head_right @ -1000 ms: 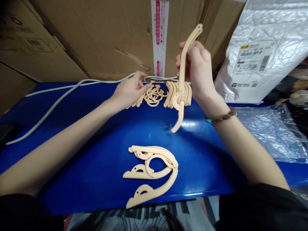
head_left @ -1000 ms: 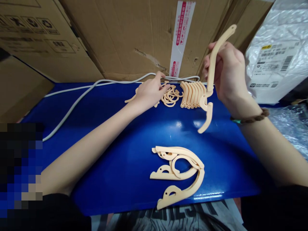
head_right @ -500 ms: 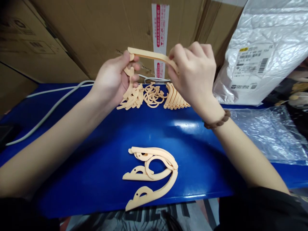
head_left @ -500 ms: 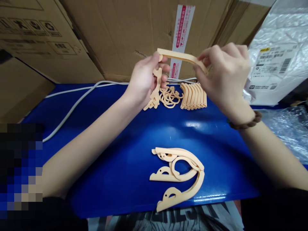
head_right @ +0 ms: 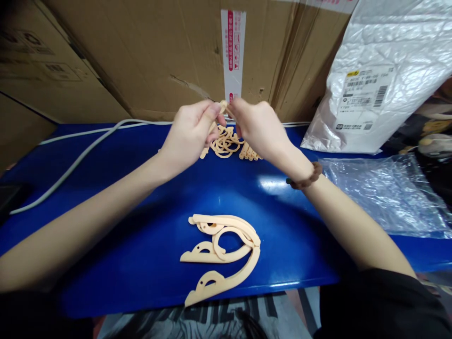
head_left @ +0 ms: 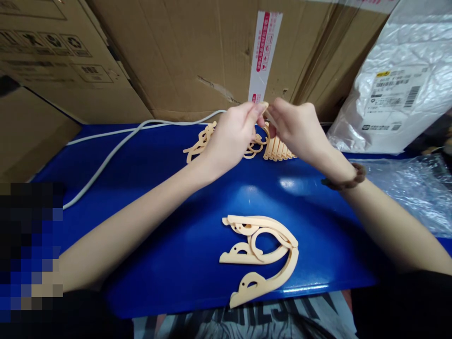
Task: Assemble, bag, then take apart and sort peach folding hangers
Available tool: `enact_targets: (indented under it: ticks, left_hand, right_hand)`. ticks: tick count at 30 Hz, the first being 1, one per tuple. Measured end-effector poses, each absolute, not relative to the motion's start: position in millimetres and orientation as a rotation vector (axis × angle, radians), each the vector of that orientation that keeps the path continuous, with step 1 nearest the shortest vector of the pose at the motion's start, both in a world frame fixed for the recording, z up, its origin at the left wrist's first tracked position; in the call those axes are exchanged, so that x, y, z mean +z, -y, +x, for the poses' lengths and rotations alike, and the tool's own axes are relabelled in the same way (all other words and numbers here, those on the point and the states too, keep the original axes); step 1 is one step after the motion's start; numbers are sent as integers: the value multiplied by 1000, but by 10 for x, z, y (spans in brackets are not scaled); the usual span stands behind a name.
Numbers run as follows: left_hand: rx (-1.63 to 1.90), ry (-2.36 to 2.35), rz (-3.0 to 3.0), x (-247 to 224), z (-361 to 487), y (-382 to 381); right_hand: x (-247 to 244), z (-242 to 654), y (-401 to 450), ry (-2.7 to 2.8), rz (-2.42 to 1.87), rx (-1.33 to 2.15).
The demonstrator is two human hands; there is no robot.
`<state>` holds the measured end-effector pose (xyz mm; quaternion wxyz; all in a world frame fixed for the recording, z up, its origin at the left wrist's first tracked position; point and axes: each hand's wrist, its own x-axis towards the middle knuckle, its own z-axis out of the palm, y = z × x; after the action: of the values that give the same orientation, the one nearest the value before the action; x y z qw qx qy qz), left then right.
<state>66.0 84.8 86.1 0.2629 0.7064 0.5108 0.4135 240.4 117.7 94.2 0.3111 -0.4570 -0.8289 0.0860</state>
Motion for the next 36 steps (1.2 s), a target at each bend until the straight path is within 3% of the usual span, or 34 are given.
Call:
enact_targets:
  ticks: [3, 5, 8, 14, 18, 21, 23, 28, 36]
  left_hand:
    - [1172, -1422, 2058, 814, 505, -957]
    - [1022, -1442, 2036, 770, 343, -1107]
    - [808, -1607, 2122, 643, 75, -1355]
    - [703, -1908, 2498, 457, -114, -1371]
    - [542, -1500, 2397, 686, 39, -980]
    - [-82, -970, 2255, 881, 146, -597]
    - [-291, -843, 2303, 936, 201, -361]
    - [-305, -963, 2403, 870, 287, -79]
    - [-323, -862, 2150, 864, 219, -432]
  right_hand:
    - [958, 2578, -1370, 2063, -1232, 371]
    - [927, 2803, -1529, 1981, -1262, 358]
    - [855, 3192, -1654, 2059, -1363, 56]
    - [812, 3709, -1444, 2136, -1414, -204]
    - [631, 3871, -1274, 2369, -1409, -328]
    - [431, 3910, -1170, 2478, -1375, -237]
    - [332, 3903, -1125, 2536, -1351, -179]
    - [269, 3835, -1151, 2534, -1353, -163]
    - [360, 3725, -1306, 2485, -1411, -24]
